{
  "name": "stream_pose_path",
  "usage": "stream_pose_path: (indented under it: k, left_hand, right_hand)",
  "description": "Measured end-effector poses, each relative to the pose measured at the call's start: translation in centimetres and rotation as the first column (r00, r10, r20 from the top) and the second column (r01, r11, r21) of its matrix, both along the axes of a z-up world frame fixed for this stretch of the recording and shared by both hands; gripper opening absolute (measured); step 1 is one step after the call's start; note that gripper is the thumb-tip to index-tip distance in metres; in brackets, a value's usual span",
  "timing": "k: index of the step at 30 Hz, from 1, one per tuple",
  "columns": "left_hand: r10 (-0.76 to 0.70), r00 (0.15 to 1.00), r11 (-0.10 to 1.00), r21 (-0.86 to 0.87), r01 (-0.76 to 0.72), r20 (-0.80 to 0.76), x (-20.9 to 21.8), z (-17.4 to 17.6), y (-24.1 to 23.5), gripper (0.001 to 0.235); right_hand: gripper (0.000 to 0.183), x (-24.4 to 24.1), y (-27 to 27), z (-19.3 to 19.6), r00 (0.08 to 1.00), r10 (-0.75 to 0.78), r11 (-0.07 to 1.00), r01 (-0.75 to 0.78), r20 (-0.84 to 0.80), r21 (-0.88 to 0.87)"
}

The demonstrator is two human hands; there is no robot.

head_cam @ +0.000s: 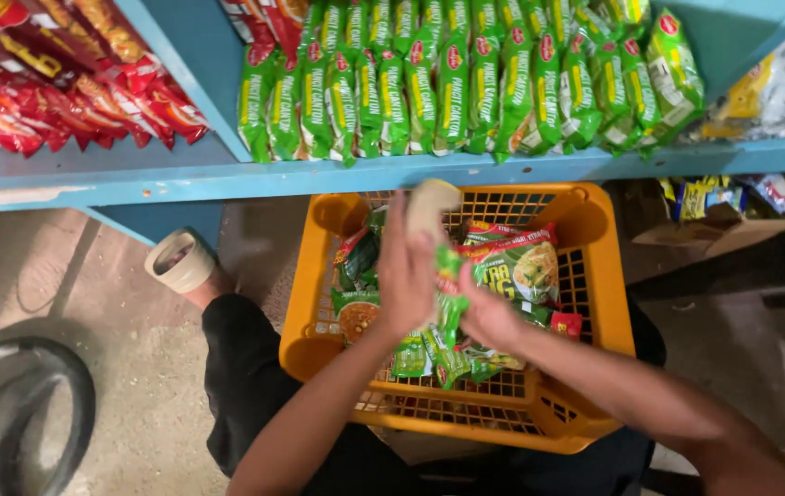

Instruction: The person wipes several noodle packets with a cloth while sitting on the floor and places them into a yellow plastic basket.

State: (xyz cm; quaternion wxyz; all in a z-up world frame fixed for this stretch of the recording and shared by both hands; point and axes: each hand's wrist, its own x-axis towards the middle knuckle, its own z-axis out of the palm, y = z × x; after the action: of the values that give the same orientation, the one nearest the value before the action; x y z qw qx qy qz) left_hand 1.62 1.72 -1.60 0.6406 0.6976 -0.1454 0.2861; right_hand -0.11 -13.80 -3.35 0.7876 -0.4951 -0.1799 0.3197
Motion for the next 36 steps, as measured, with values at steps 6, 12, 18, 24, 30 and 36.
stream_pose_path:
  k: [6,12,18,24,30,36]
  left_hand:
    - [-0.032,0.938,0.786,-0.588,-0.189,-0.344,0.8,3.0,-0.6,0.071]
    - [-0.183,0.965,0.965,-0.152,0.213,0.190,-3.6,3.7,-3.4,0.083]
    - [0.004,0.961,0.913,0.392,-0.117,0.277,-3.0,-0.1,-4.9,0.072]
    - [-0.136,0.991,0.980,-0.150,0.134,-0.001,-0.7,2.7,-0.8,0.060]
    - [0.065,0.997,0.997,-0.045,-0.062,0.051,1.6,-2.9,2.1,0.050]
    - [-0.046,0.986,0.867,0.497,-0.042,0.163,-4.7,0.0,-4.3,0.092]
  right_hand:
    - [0.077,-1.7,1.4,1.8,0.976,0.145,0.972,-0.110,0.162,-0.207]
    - [0.067,-0.1,0.6,1.3,0.795,-0.376,0.890,0.453,-0.476,0.053]
    - [0.068,1.0,0.4,2.8,0.909,-0.298,0.946,0.322,-0.292,0.036]
    - [0.074,-0.8,2.1,5.4,0.981,-0.092,0.992,0.105,-0.173,0.064]
    - [0.073,-0.4,0.2,2.5,0.978,0.083,0.943,-0.015,0.193,-0.334]
    - [0.074,1.0,1.5,5.9,0.937,-0.248,0.969,0.237,-0.244,-0.073]
